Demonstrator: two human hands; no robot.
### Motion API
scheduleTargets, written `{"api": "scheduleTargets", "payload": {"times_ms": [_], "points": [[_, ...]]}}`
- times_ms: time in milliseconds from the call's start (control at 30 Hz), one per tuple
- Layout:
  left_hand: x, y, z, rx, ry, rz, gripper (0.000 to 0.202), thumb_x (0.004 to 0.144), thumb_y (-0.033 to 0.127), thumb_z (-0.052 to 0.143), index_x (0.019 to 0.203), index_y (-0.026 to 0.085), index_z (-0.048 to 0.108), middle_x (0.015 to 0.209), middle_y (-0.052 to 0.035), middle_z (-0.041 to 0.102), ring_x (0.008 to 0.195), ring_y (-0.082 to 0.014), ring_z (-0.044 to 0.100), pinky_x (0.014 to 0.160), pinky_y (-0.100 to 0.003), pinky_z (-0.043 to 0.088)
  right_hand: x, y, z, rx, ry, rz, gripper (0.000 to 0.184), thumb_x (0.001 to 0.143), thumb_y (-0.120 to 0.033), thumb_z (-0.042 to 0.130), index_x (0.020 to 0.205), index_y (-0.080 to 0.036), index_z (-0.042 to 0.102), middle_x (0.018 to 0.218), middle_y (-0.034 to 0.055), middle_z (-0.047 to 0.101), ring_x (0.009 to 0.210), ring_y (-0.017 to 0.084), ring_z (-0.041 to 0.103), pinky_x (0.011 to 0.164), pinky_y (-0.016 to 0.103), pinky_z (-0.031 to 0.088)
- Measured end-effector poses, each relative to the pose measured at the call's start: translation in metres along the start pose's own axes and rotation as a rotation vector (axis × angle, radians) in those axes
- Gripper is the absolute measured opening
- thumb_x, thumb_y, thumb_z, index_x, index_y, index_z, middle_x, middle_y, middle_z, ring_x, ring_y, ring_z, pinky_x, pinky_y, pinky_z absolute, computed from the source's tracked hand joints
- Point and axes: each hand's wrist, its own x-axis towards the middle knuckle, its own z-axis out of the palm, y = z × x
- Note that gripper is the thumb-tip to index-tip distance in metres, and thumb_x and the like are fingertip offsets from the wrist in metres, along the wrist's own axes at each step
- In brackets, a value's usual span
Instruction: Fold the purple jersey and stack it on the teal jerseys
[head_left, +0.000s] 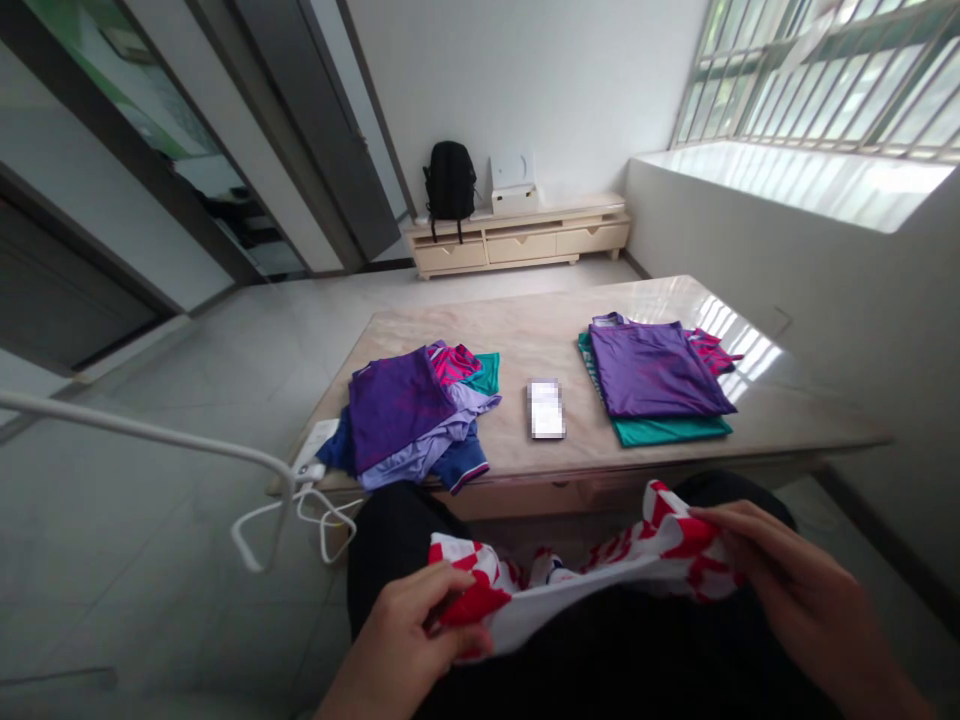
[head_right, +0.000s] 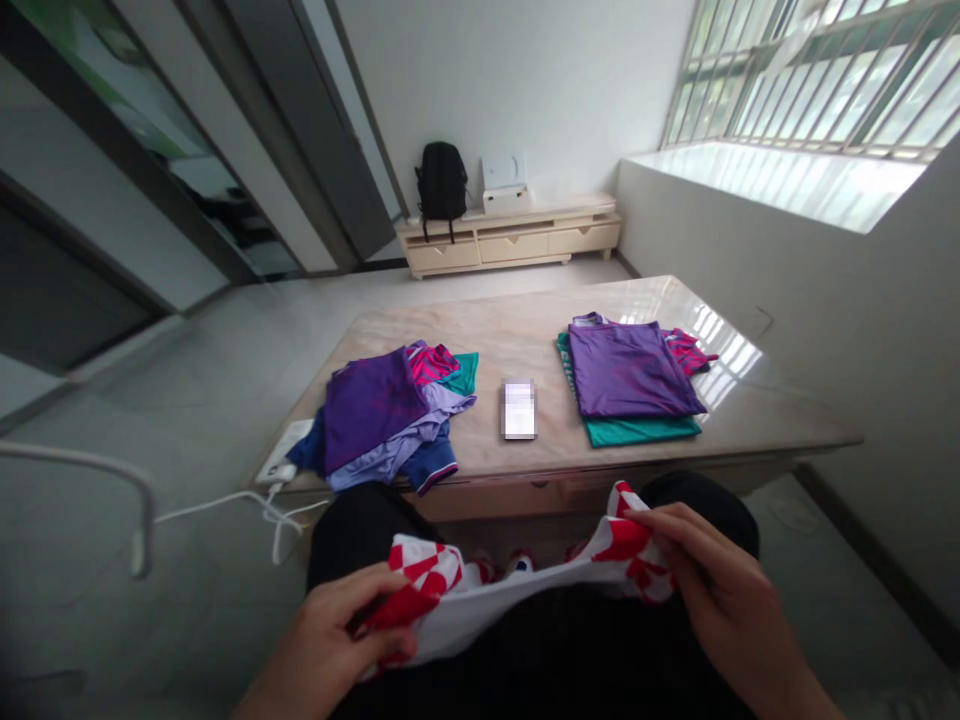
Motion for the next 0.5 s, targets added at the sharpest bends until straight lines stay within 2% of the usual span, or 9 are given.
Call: {"api": "scheduleTargets", "payload": {"times_ms": [67, 167, 267, 367, 433, 500], "points": [[0.000, -0.004, -0.002, -0.026, -0.031, -0.016, 0.021, 0.070, 0.028, 0.086, 0.089, 0.036, 0.084, 0.097, -0.0014, 0.079, 0.095, -0.0285, 0.070, 0.082, -0.033, 0.053, -0.005, 0.002, 0.003, 0.018, -0.008, 0.009, 0.033, 0.098, -0.035, 0.054, 0.122, -0.049, 0.072, 0.114, -0.0016, 0.077, 0.092, 0.026, 0.078, 0.070, 0.033, 0.065], [0.001, -0.005, -0.005, -0.050, -0.115, 0.035, 0.020, 0.079, 0.028, 0.081, 0.095, 0.041, 0.084, 0.103, -0.0007, 0.079, 0.102, -0.0275, 0.069, 0.092, -0.034, 0.051, -0.013, 0.006, 0.003, -0.002, 0.006, 0.017, 0.036, 0.096, -0.036, 0.057, 0.124, -0.052, 0.071, 0.119, -0.0025, 0.077, 0.097, 0.029, 0.078, 0.075, 0.035, 0.068], [0.003, -0.005, -0.005, -0.068, -0.131, 0.111, 0.009, 0.088, 0.033, 0.076, 0.085, 0.037, 0.083, 0.096, -0.0015, 0.076, 0.093, -0.0240, 0.070, 0.089, -0.032, 0.052, -0.018, 0.007, -0.001, -0.041, -0.041, -0.027, 0.036, 0.090, -0.036, 0.066, 0.122, -0.050, 0.074, 0.117, -0.0019, 0.080, 0.096, 0.031, 0.080, 0.074, 0.035, 0.069], [0.004, -0.007, -0.003, -0.047, 0.000, 0.173, 0.011, 0.082, 0.031, 0.081, 0.072, 0.031, 0.081, 0.084, -0.0028, 0.072, 0.078, -0.0212, 0.068, 0.077, -0.029, 0.055, -0.015, 0.005, -0.005, -0.035, -0.091, -0.092, 0.034, 0.083, -0.037, 0.076, 0.115, -0.048, 0.079, 0.109, -0.0003, 0.082, 0.090, 0.031, 0.081, 0.071, 0.032, 0.069], [0.003, -0.007, -0.002, -0.006, 0.111, 0.257, 0.011, 0.076, 0.025, 0.086, 0.069, 0.029, 0.080, 0.083, -0.0029, 0.071, 0.077, -0.0205, 0.069, 0.075, -0.027, 0.056, -0.013, 0.004, -0.009, 0.016, -0.112, -0.123, 0.023, 0.084, -0.036, 0.076, 0.105, -0.045, 0.083, 0.099, -0.0004, 0.083, 0.081, 0.028, 0.081, 0.067, 0.029, 0.069], [0.002, -0.003, -0.003, 0.026, 0.195, 0.378, 0.013, 0.076, 0.018, 0.086, 0.070, 0.028, 0.081, 0.083, -0.0026, 0.071, 0.077, -0.0189, 0.071, 0.073, -0.024, 0.057, -0.011, 0.005, -0.016, 0.071, -0.094, -0.150, 0.012, 0.086, -0.037, 0.077, 0.094, -0.040, 0.085, 0.090, 0.0005, 0.084, 0.073, 0.026, 0.081, 0.062, 0.026, 0.067]]}}
